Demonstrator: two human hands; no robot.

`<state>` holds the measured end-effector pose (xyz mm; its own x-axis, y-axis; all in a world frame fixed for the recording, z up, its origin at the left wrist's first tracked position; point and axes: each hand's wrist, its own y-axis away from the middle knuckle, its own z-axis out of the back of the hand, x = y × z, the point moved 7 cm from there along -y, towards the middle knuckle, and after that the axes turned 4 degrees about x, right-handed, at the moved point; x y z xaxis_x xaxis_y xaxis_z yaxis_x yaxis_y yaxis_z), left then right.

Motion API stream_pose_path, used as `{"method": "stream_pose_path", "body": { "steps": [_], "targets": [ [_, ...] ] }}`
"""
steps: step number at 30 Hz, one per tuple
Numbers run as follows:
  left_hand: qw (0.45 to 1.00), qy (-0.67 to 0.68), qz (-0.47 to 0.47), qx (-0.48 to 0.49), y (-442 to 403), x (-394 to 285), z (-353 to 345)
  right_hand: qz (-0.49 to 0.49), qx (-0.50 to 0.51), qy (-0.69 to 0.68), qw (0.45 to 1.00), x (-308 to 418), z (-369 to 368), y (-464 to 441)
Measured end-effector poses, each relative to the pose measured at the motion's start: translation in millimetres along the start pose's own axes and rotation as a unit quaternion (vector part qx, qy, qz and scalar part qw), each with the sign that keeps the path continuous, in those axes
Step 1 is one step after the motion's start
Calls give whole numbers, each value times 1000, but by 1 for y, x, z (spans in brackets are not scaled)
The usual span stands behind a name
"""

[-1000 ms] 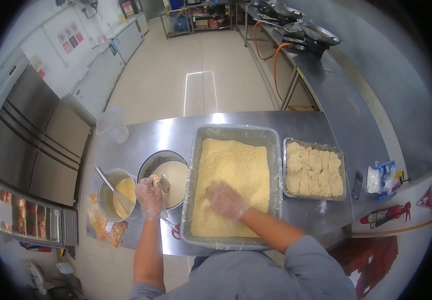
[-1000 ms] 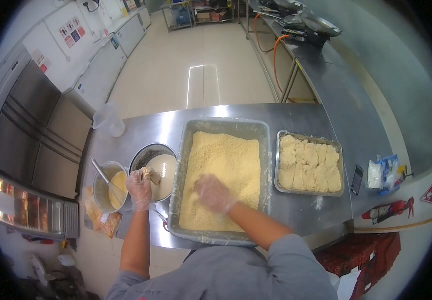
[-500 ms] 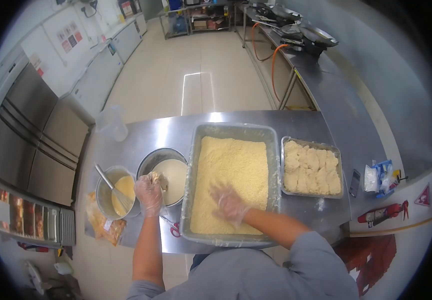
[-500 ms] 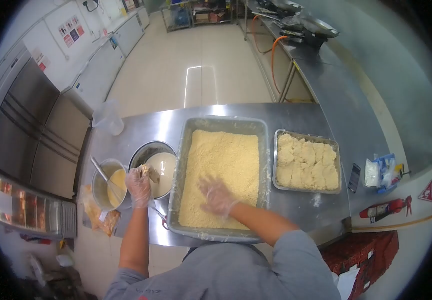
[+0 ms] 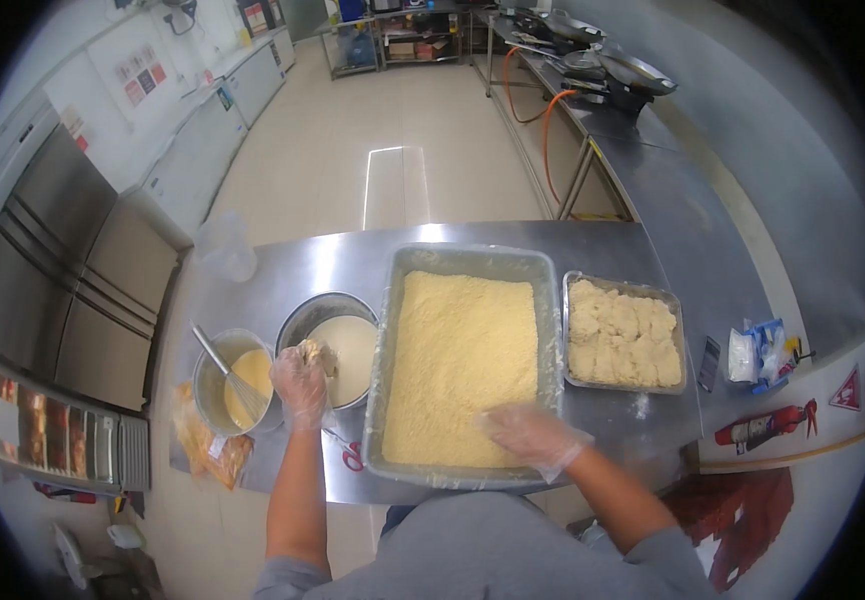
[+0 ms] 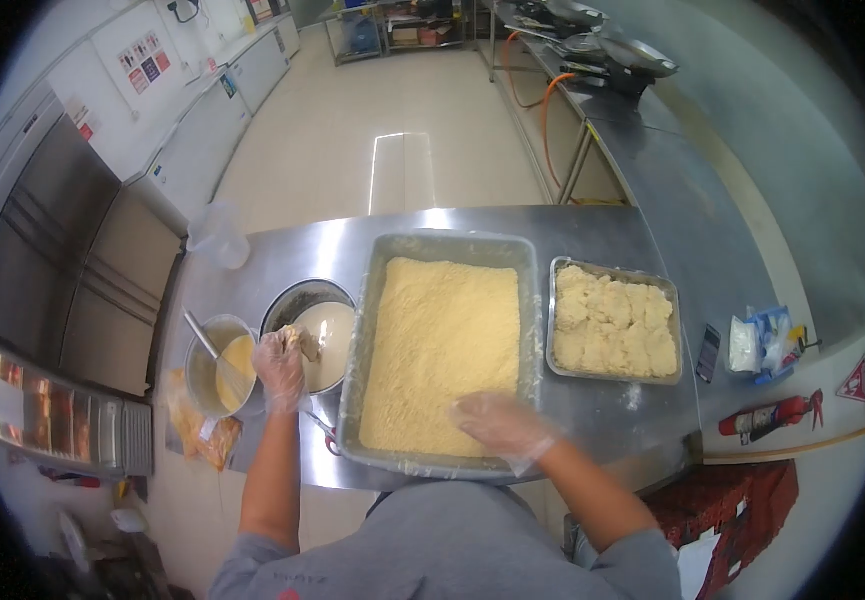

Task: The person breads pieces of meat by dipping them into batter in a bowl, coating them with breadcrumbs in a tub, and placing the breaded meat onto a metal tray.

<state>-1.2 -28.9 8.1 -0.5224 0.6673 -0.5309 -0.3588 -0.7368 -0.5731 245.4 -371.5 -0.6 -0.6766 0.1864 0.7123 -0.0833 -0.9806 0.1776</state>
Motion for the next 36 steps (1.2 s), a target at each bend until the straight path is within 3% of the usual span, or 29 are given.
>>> {"method": "stream_pose_path", "body": {
  "steps": [3,6,9,15,18,24,27,30,33,36],
  "targets": [
    [999,16,21,19,0,2,-1,16,-147,14,989,12,21,29],
    [999,-44,4,29,1,6,-3,20,-188,-5,982,8,16,38],
    [1000,-23,-8,12,3,6,-3,-44,-117,36,992,12,10,29],
    [1000,11,23,9,4,3,-1,-106,-147,123,976,-26,6,-12],
    [999,25,18,21,1,-7,2,-122,-59,117,984,-29,-1,-31],
    [999,-32,-14,0,2,-1,1,-96,96,306,942,-47,-68,-68],
    [999,-36,-1,8,1,3,0,-71,69,296,950,-44,-69,-73],
    [999,-37,-10,0,1,1,0,-34,-24,159,986,-43,-52,-81],
    [998,-54,-25,-13,2,2,0,-81,-38,15,996,-15,-35,-109],
    [996,-84,2,23,1,13,-7,-9,-104,-2,995,-22,-65,-143]
  ]
}}
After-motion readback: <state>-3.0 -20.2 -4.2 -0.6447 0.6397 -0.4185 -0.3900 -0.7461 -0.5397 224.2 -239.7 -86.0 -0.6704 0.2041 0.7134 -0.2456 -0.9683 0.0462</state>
